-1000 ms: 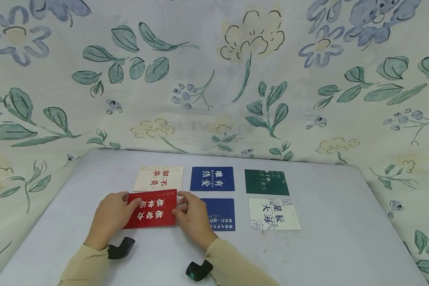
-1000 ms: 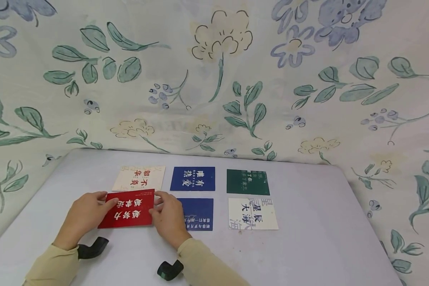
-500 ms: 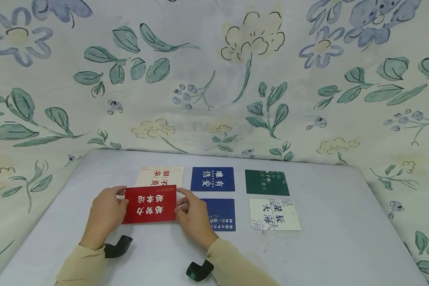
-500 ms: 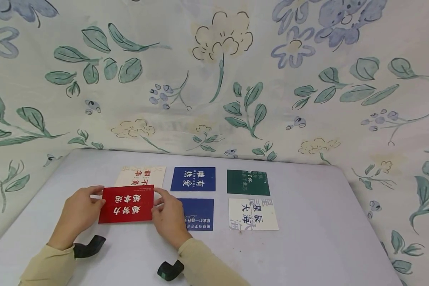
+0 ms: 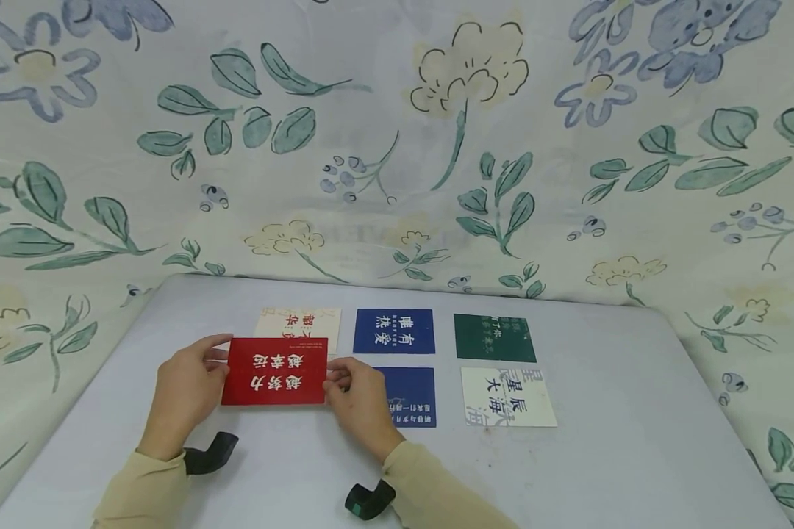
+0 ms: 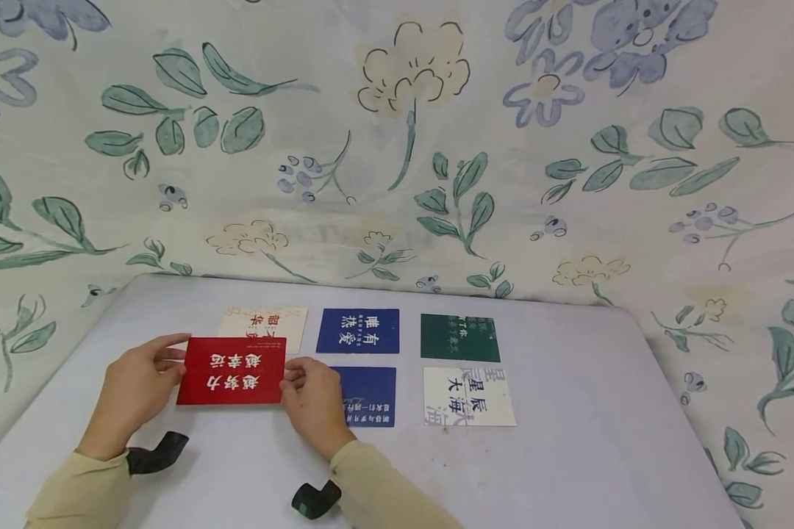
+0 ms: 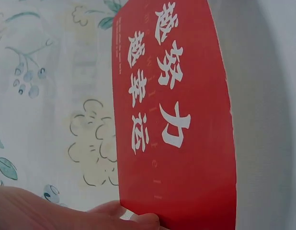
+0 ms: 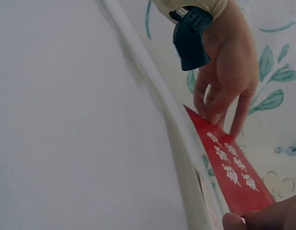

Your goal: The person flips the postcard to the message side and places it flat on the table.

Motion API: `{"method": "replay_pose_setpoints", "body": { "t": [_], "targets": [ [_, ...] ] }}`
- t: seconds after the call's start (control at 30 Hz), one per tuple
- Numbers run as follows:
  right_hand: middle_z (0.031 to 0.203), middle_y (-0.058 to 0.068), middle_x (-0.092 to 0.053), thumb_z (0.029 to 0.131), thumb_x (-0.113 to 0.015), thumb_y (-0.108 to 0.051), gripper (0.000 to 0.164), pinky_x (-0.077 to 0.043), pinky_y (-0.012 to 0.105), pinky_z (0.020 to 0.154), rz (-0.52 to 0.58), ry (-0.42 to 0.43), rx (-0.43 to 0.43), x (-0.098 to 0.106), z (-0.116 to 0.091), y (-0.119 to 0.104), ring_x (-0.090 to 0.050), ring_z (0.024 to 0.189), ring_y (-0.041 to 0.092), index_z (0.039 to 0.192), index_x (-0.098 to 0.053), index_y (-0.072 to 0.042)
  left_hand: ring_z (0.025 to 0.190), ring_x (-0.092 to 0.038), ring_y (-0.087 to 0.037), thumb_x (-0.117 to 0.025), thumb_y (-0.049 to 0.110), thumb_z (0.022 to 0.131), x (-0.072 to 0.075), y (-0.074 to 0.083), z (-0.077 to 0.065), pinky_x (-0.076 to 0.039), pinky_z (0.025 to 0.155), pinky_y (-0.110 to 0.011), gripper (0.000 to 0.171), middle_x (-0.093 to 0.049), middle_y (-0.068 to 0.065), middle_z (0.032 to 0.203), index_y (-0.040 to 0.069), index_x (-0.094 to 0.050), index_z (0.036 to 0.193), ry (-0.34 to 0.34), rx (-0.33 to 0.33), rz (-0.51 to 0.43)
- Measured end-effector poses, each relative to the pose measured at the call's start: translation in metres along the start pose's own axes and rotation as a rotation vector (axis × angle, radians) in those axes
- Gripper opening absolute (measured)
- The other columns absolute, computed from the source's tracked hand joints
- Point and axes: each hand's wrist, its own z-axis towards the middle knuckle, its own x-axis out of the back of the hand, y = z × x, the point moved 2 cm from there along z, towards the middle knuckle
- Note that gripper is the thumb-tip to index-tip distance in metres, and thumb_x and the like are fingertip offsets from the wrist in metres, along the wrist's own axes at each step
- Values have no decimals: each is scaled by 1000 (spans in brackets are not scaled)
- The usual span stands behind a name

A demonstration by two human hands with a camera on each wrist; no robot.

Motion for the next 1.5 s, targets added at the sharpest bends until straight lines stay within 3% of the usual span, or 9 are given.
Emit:
{"method": "replay_pose_setpoints", "body": {
  "t": [0.37, 0.67, 1.17, 1.5],
  "targets": [
    [77, -7, -62, 85, -65, -8, 13, -49, 15, 59, -18, 29, 40, 0, 1, 3, -55, 64, 0, 98, -66, -8, 94, -57, -40, -57, 7, 89, 30, 32, -15, -54, 71, -44, 39, -57, -28, 108, -9, -48, 124, -97, 57, -106],
    [77, -9, -61, 87, -63, -11, 12, -49, 16, 59, -27, 58, 48, 1, 0, 3, -55, 66, 1, 98, -66, -10, 91, -59, -36, -56, 12, 91, 33, 33, -16, -54, 70, -42, 35, -58, -27, 108, -8, -52, 120, -116, 85, -139],
    [88, -7, -64, 88, -63, -14, 21, -49, 15, 71, -21, 73, 38, 0, -2, 0, -57, 79, 1, 108, -66, -8, 83, -63, -33, -58, 17, 91, 35, 31, -16, -55, 66, -39, 37, -58, -27, 107, -7, -52, 118, -116, 81, -133],
    [95, -4, -65, 88, -63, -14, 25, -49, 16, 71, -9, 78, 37, 0, -3, -4, -57, 82, 2, 112, -65, -7, 76, -65, -29, -55, 20, 92, 38, 25, -16, -54, 61, -39, 36, -59, -30, 107, -5, -50, 118, -179, 76, -102]
  ]
}}
